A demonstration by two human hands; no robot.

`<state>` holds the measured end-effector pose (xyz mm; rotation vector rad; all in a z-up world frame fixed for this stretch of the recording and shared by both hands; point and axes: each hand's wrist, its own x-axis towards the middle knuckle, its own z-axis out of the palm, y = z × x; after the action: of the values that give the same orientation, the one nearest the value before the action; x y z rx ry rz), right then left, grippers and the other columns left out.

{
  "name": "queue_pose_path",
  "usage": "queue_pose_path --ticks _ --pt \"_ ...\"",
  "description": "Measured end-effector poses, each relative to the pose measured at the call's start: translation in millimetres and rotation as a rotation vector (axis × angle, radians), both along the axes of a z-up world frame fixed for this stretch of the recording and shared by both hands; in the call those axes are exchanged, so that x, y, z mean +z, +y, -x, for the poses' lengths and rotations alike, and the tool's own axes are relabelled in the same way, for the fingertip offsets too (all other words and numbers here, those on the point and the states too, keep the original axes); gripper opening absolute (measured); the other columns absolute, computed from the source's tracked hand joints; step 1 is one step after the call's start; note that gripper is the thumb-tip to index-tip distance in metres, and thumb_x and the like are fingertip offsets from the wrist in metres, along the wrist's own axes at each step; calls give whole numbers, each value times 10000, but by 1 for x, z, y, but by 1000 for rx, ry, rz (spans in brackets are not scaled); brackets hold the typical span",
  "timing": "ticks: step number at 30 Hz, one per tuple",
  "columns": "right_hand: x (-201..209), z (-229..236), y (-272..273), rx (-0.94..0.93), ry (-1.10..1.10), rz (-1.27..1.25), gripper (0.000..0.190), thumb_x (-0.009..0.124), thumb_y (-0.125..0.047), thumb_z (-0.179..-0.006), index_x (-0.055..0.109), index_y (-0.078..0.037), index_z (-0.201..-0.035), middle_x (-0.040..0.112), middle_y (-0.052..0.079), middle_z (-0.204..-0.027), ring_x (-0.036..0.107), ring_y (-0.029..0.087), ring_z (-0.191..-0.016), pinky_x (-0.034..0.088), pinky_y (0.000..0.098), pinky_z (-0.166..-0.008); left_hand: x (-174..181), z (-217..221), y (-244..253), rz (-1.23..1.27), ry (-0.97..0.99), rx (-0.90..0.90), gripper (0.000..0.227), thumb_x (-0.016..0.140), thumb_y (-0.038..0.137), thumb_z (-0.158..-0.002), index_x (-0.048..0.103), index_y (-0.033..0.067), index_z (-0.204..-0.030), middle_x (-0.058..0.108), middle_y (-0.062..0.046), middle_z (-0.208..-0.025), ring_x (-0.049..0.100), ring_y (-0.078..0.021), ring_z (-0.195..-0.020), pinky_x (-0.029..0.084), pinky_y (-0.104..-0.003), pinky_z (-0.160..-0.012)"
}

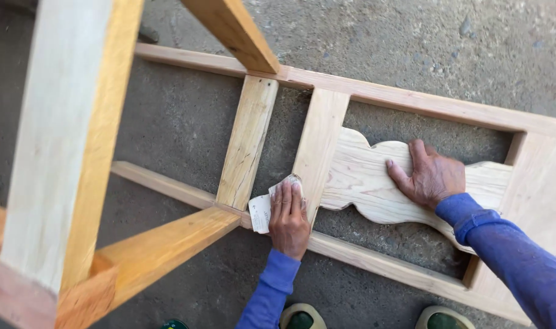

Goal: The person sands the wooden frame of a chair using sandpaper.

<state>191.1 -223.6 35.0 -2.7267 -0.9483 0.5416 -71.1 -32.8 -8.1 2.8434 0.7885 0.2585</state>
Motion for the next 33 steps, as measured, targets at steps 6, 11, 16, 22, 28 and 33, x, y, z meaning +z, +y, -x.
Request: queue_pose_path --ticks 6,11,16,22,28,33 --pt "2 -3 2 15 -3 30 618 501 -668 -952 579 -107 -1199 732 195 -956 740 381 -744 581 508 -618 -9 -132 43 -19 -96 -24 402 611 181 -1014 614 -52 -1341 559 -292 -1452 510 -458 -1394 362 -570 -1195" --pt "2 1 0 8 -8 -20 615 504 -659 -959 578 -96 -1195 739 187 -939 738 385 -766 577 517 -636 8 -152 56 119 -206 -79 424 653 156 -950 627 -56 -1316 566 -274 -1462 496 -448 -1402 355 -522 -1201" --pt "2 -1 -1 13 6 -37 603 515 -659 -946 588 -104 -1168 728 194 -930 735 381 -740 581 503 -623 40 -4 -12 13 -35 -230 385 634 70 -979 650 -59 -1342 574 -241 -1466 468 -422 -1444 340 -556 -1222" --pt "5 -1 -1 26 -3 -24 588 509 -659 -955 585 -103 -1131 733 180 -936 733 386 -752 572 515 -619 27 -11 -10 33 -89 -255 368 652 138 -1015 643 -61 -1324 584 -263 -1439 470 -440 -1435 348 -548 -1225" --pt "1 1 -2 22 -42 -57 599 511 -664 -957 583 -98 -1140 735 197 -943 730 399 -745 569 520 -606 33 -98 7 103 -218 -206 367 641 162 -1021 653 -55 -1317 593 -233 -1453 502 -418 -1432 350 -517 -1226" --pt "1 0 -1 -14 8 -39 602 512 -665 -933 584 -113 -1161 739 189 -938 735 390 -733 573 521 -615 42 -3 -22 89 -118 -299 361 607 169 -1035 681 -25 -1330 600 -212 -1467 496 -398 -1440 354 -528 -1225"
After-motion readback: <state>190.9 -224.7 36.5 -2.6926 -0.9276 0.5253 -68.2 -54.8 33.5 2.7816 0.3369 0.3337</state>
